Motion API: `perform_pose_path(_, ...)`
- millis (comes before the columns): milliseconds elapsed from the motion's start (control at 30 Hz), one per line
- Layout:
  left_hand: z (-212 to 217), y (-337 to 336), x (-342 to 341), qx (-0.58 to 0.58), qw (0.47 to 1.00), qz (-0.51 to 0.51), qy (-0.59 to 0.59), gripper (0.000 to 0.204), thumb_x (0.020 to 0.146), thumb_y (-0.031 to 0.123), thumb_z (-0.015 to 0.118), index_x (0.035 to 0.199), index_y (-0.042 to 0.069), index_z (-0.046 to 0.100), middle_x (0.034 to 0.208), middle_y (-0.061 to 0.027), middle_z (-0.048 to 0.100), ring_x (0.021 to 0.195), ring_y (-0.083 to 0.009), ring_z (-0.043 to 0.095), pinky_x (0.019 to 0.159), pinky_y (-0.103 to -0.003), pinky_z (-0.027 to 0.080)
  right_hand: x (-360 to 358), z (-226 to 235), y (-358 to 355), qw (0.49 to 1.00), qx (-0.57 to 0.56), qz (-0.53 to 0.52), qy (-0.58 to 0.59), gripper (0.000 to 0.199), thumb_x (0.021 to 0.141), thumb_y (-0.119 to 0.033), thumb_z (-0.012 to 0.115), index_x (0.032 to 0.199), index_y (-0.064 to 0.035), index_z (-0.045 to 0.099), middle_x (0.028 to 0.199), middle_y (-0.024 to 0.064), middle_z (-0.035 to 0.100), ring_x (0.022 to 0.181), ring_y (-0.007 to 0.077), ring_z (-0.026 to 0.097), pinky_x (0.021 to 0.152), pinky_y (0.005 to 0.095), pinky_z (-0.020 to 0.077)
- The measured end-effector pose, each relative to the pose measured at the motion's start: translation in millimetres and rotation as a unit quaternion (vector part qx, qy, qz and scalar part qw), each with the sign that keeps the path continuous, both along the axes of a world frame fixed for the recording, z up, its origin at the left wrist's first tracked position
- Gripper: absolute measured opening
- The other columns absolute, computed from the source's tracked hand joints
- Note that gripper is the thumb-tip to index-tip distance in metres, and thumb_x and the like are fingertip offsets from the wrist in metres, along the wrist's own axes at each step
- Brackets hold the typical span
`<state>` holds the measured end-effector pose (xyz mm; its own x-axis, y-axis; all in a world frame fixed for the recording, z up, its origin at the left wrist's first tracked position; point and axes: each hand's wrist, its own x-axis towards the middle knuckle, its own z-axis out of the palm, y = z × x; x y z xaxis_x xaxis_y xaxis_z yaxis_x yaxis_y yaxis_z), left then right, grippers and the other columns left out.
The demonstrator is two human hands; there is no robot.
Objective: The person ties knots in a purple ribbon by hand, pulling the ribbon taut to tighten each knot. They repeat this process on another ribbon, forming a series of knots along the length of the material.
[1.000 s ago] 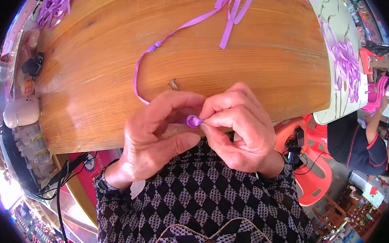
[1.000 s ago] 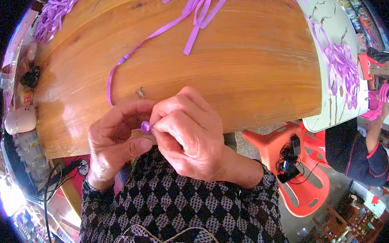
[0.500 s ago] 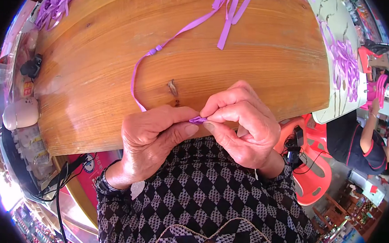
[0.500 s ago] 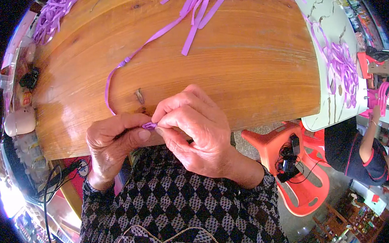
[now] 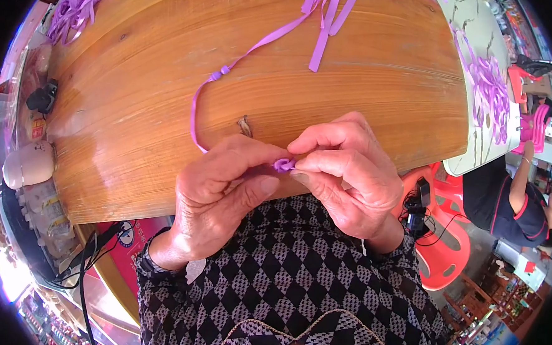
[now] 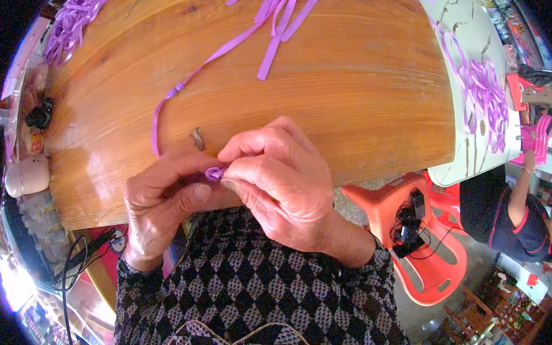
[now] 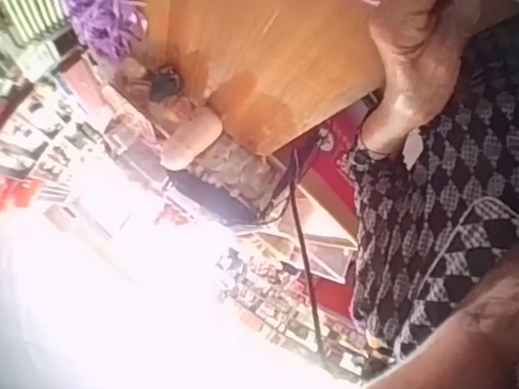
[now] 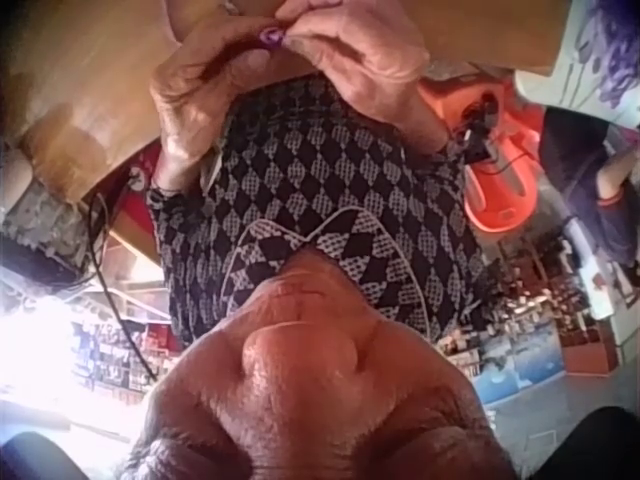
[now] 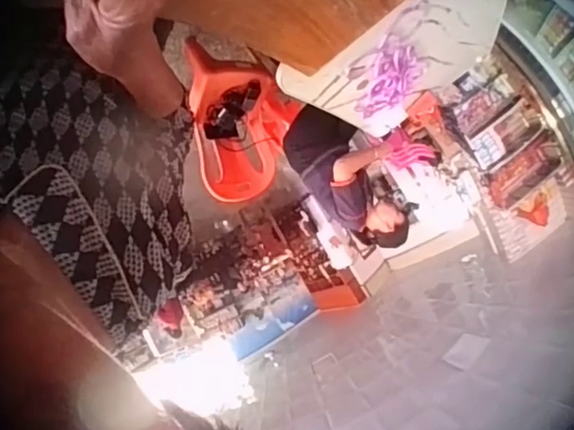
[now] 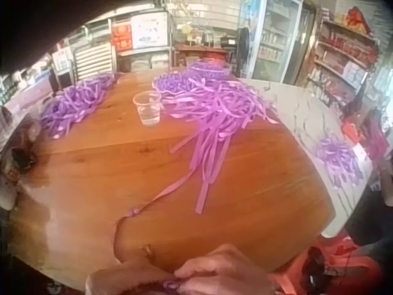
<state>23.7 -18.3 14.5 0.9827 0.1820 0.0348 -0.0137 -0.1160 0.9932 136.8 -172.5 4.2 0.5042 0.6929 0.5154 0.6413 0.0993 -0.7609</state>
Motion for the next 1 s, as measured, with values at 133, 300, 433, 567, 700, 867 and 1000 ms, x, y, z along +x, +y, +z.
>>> perform_pose_path(133, 7, -13, 1, -0.035, 0.992, 0.117, -0.004, 0.022, 0.081, 0.001, 0.063, 0.102, -0.003, 0.061, 0.09, -0.0101, 0.06, 0.084, -0.0175, 0.055, 0.07, -0.026, 0.044, 1, 1, 0, 1.0, 0.006, 0.008, -0.004, 0.021, 0.067, 0.003, 0.072, 0.084, -0.0015, 0.06, 0.088, 0.0112, 0.062, 0.072, 0.0218, 0.052, 0.062, 0.0297, 0.0417)
perform_pose_path(300, 6, -3, -1, 0.059, 0.998, 0.016, 0.022, 0.019, 0.081, 0.003, 0.064, 0.099, -0.003, 0.062, 0.081, -0.0085, 0.061, 0.075, -0.0146, 0.056, 0.066, -0.024, 0.044, 1, -2, 2, 1.0, 0.016, 0.008, 0.001, 0.019, 0.067, 0.003, 0.071, 0.082, -0.0008, 0.06, 0.088, 0.0118, 0.062, 0.072, 0.0219, 0.052, 0.061, 0.0298, 0.0417)
perform_pose_path(433, 8, -6, -1, -0.009, 0.997, 0.028, 0.066, 0.017, 0.081, 0.005, 0.064, 0.096, -0.005, 0.062, 0.078, -0.0084, 0.061, 0.071, -0.0134, 0.056, 0.065, -0.024, 0.044, 1, -3, 2, 1.0, 0.023, 0.005, 0.001, 0.019, 0.067, 0.002, 0.072, 0.081, -0.0004, 0.06, 0.087, 0.0119, 0.062, 0.072, 0.0218, 0.052, 0.061, 0.0299, 0.0418)
perform_pose_path(567, 18, -7, -2, -0.113, 0.978, 0.066, 0.161, 0.016, 0.083, 0.008, 0.065, 0.093, -0.004, 0.063, 0.077, -0.0042, 0.062, 0.067, -0.0082, 0.053, 0.061, -0.021, 0.044, 2, -3, 0, 1.0, 0.021, 0.005, -0.002, 0.019, 0.067, 0.002, 0.072, 0.081, -0.0005, 0.06, 0.087, 0.0118, 0.062, 0.072, 0.0217, 0.052, 0.061, 0.0299, 0.0418)
perform_pose_path(700, 13, -7, -4, -0.114, 0.978, 0.057, 0.162, 0.015, 0.083, 0.008, 0.066, 0.093, -0.003, 0.065, 0.077, -0.0007, 0.063, 0.066, -0.0037, 0.052, 0.058, -0.018, 0.044, 2, -3, 0, 1.0, 0.02, 0.01, -0.005, 0.019, 0.067, 0.001, 0.072, 0.082, -0.0008, 0.06, 0.088, 0.0116, 0.062, 0.072, 0.0217, 0.052, 0.061, 0.03, 0.0421)
perform_pose_path(867, 6, -12, -1, -0.167, 0.972, 0.086, 0.142, 0.016, 0.082, 0.006, 0.066, 0.094, -0.004, 0.065, 0.081, -0.002, 0.064, 0.072, -0.0046, 0.056, 0.064, -0.017, 0.047, 1, -1, -2, 1.0, 0.013, 0.015, -0.002, 0.017, 0.069, 0.0, 0.071, 0.082, -0.0017, 0.061, 0.088, 0.0116, 0.062, 0.072, 0.0218, 0.053, 0.062, 0.0306, 0.0425)
perform_pose_path(1000, 4, -14, 0, -0.204, 0.967, 0.084, 0.13, 0.015, 0.082, 0.006, 0.065, 0.094, -0.004, 0.065, 0.082, -0.0028, 0.065, 0.074, -0.0057, 0.057, 0.067, -0.018, 0.048, 1, 0, -3, 1.0, 0.011, 0.018, 0.017, 0.016, 0.07, -0.001, 0.07, 0.083, -0.0028, 0.062, 0.089, 0.0111, 0.062, 0.073, 0.0215, 0.053, 0.063, 0.0304, 0.0426)
